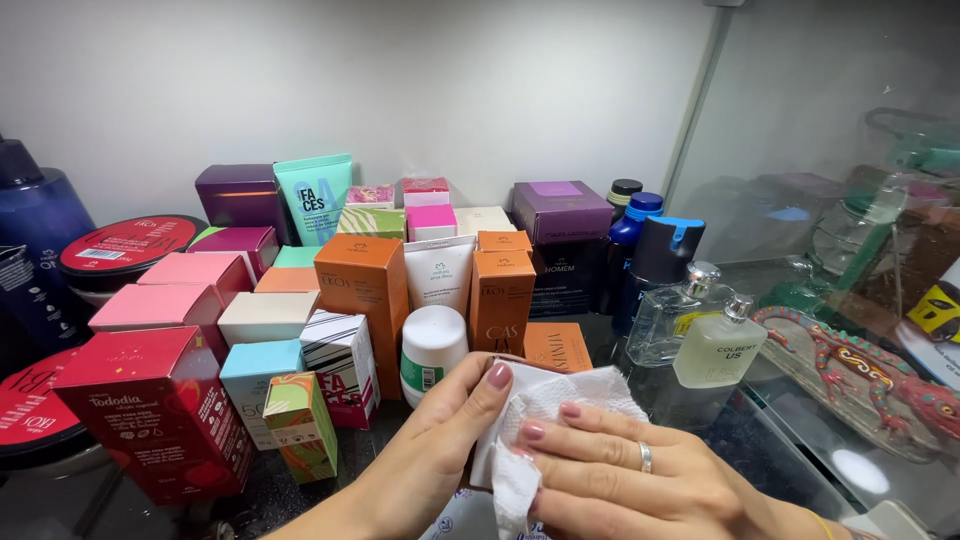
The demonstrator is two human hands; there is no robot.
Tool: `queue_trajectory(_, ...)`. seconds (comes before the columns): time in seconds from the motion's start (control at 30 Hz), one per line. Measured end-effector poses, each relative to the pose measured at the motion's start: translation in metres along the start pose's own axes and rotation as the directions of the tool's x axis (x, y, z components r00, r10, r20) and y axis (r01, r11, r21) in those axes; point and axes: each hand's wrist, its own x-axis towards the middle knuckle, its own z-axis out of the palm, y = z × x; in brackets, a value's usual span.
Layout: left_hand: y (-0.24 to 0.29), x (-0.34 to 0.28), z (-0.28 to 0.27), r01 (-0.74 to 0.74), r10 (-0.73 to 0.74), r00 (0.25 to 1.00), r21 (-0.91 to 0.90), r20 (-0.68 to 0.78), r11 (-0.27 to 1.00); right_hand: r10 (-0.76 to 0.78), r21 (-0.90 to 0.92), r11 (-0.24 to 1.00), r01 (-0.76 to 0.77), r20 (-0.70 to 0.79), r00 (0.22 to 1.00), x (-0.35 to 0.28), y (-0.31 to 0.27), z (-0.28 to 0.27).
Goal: The person wipes several cosmetic items with a white cloth, including a clear perfume bottle, a small purple box, and a dark blue box. They open the dark blue box, remove a cream tube, wipe it, and place it back inside before closing the box and setting it down.
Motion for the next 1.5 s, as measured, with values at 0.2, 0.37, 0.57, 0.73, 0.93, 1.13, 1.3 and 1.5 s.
queue_trajectory(0.2, -0.009, 0.001, -0.007, -0.101, 0.101, 0.995, -0.087, -0.012, 0.991, 0.083, -0.218, 0.970, -0.111, -0.134, 0.988, 0.002, -0.002, 0.010)
queue_trajectory(0.37, 0.005, -0.009, -0.004, -0.021, 0.021, 1.000, -0.160, 0.001, 0.987, 0.202, -0.250, 0.930, -0.269, -0.264, 0.943, 0.001, -0.006, 0.015)
queue_trajectory(0.57, 0.003, -0.007, -0.007, -0.098, 0.101, 0.995, -0.131, 0.017, 0.986, 0.004, -0.136, 0.991, 0.000, 0.029, 1.000, 0.002, -0.007, 0.003)
queue_trajectory(0.73, 0.031, -0.019, 0.015, 0.054, -0.091, 0.995, -0.496, -0.050, 0.867, 0.120, -0.131, 0.980, -0.151, -0.222, 0.968, -0.015, -0.005, 0.013)
queue_trajectory(0.93, 0.032, -0.021, 0.012, 0.176, -0.267, 0.957, -0.505, -0.114, 0.845, 0.086, 0.005, 0.996, -0.086, -0.038, 0.996, -0.021, -0.003, 0.017)
queue_trajectory(1.13, 0.027, -0.018, 0.010, 0.181, -0.216, 0.976, -0.493, -0.014, 0.851, -0.009, -0.018, 1.000, 0.011, 0.115, 0.993, -0.024, -0.002, 0.015)
queue_trajectory(1.3, 0.034, -0.020, 0.008, 0.074, -0.075, 0.997, -0.043, -0.021, 0.996, -0.023, -0.157, 0.987, 0.024, 0.004, 1.000, -0.019, 0.001, 0.016)
queue_trajectory(1.5, 0.037, -0.020, 0.007, 0.195, -0.240, 0.969, 0.424, 0.057, 0.885, 0.029, 0.004, 1.000, -0.030, 0.173, 0.984, -0.032, -0.002, 0.004)
